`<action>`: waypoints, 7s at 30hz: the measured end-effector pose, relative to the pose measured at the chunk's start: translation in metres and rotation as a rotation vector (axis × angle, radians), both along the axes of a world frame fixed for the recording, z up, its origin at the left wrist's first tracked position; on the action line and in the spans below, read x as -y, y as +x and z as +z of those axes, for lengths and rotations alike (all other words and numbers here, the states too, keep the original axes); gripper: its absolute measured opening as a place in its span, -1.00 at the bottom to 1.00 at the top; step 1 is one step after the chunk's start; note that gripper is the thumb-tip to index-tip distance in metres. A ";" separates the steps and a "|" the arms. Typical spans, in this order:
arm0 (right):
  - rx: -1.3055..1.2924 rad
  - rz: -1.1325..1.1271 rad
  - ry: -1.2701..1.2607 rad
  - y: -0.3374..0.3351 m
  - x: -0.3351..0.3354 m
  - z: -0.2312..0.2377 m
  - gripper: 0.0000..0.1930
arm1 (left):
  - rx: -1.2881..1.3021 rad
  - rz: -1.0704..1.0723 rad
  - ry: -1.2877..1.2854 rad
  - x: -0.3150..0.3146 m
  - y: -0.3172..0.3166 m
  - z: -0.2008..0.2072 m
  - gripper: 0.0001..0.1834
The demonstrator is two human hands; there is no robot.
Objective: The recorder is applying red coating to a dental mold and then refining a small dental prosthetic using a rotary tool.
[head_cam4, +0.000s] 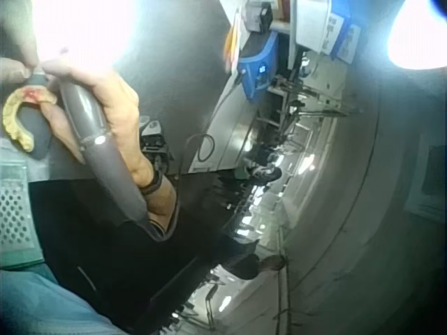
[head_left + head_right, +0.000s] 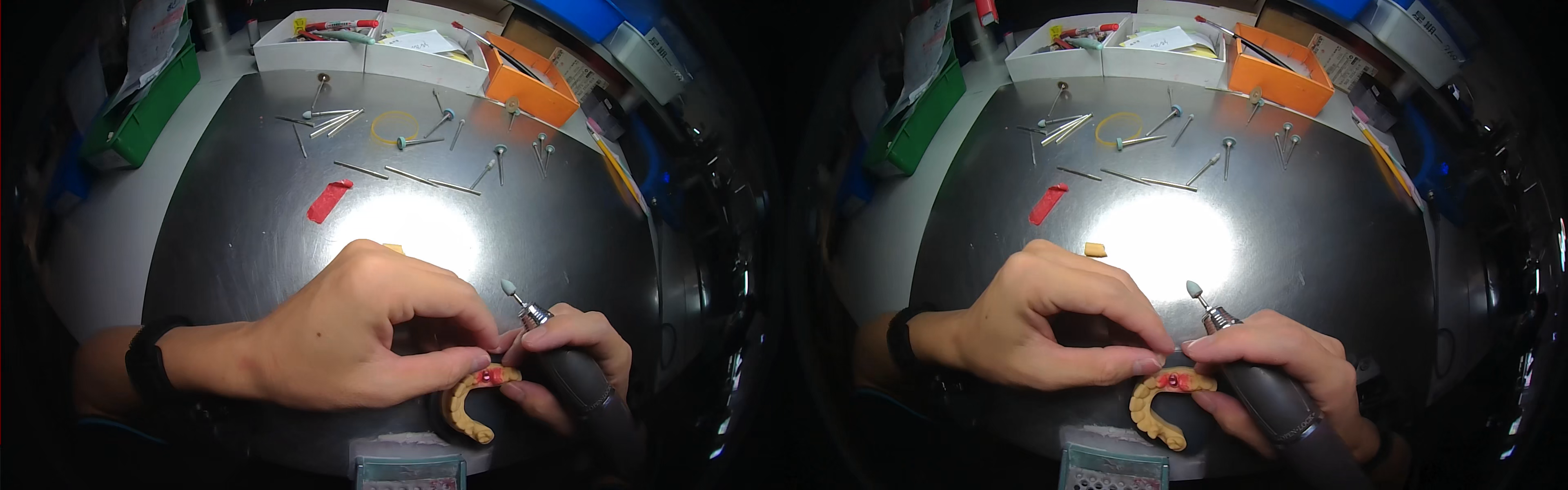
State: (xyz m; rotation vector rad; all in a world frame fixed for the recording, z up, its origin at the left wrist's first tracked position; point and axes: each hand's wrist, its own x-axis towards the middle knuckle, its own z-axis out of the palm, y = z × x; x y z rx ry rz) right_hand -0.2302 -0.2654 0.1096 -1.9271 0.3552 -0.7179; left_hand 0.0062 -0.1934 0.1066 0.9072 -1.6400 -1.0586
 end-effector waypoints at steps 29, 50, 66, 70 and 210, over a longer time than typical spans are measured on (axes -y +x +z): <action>-0.021 -0.043 -0.048 0.000 -0.001 0.005 -0.47 | 0.124 0.054 0.084 0.000 -0.009 0.008 -0.84; -0.008 0.034 -0.058 0.001 0.004 0.001 -0.49 | -0.211 0.091 0.084 0.000 -0.020 -0.013 -0.87; 0.010 -0.014 -0.009 0.002 -0.009 0.003 -0.54 | 0.146 0.171 -0.027 -0.004 -0.004 -0.002 -0.82; 0.101 -0.055 0.105 0.003 -0.012 -0.004 -0.57 | 0.150 0.161 -0.080 -0.002 -0.005 -0.005 -0.84; -0.634 -0.423 -0.712 -0.073 0.089 -0.059 -0.59 | 0.573 -0.106 0.546 -0.216 -0.119 -0.130 -0.75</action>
